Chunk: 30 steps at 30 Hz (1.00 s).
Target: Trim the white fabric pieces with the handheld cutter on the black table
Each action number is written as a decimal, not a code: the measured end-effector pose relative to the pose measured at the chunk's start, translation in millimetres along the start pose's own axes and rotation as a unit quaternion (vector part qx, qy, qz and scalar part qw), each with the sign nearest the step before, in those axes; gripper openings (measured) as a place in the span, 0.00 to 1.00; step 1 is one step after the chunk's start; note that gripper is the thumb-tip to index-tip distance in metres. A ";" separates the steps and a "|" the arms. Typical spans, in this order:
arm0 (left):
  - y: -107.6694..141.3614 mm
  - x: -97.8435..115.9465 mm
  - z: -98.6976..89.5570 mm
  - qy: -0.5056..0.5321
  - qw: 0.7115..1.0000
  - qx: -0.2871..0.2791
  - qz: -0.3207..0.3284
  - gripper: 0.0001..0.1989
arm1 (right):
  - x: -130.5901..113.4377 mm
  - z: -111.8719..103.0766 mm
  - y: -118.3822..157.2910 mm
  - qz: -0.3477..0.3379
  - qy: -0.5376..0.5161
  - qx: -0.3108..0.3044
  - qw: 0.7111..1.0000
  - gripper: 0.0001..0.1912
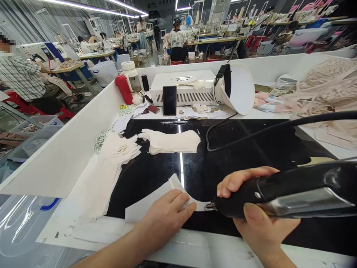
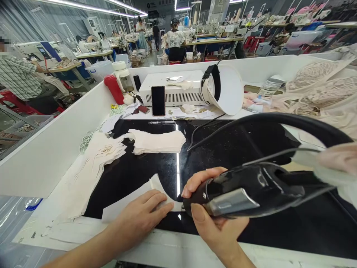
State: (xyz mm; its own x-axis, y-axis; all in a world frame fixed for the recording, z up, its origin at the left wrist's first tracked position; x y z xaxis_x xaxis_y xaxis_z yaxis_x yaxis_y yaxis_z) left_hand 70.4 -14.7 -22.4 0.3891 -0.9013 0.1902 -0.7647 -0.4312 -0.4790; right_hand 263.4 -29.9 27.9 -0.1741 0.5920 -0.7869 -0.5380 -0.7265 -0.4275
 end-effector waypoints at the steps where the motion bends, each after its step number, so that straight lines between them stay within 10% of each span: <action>1: 0.1 0.6 0.0 0.001 1.000 0.004 0.000 0.12 | 0.4 0.4 -0.4 0.002 -0.001 -0.002 1.000 0.20; 30: -3.1 0.0 4.4 0.003 0.997 0.054 -0.061 0.11 | 22.6 21.8 -5.7 0.035 -0.024 -0.020 0.999 0.17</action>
State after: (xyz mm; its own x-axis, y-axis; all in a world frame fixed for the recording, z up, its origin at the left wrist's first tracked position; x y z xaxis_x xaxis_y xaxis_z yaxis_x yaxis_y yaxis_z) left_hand 75.0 -13.2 -24.7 0.4724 -0.8426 0.2585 -0.6517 -0.5314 -0.5412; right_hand 244.6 -4.8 22.2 -0.2497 0.5553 -0.7933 -0.4899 -0.7791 -0.3912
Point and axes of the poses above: each hand's wrist, its own y-axis away from the middle knuckle, its own z-axis out of the palm, x = y × z, the point moved 2 cm from there along -y, towards the middle knuckle, and after that the axes turned 12 degrees about x, right-handed, at the moved point
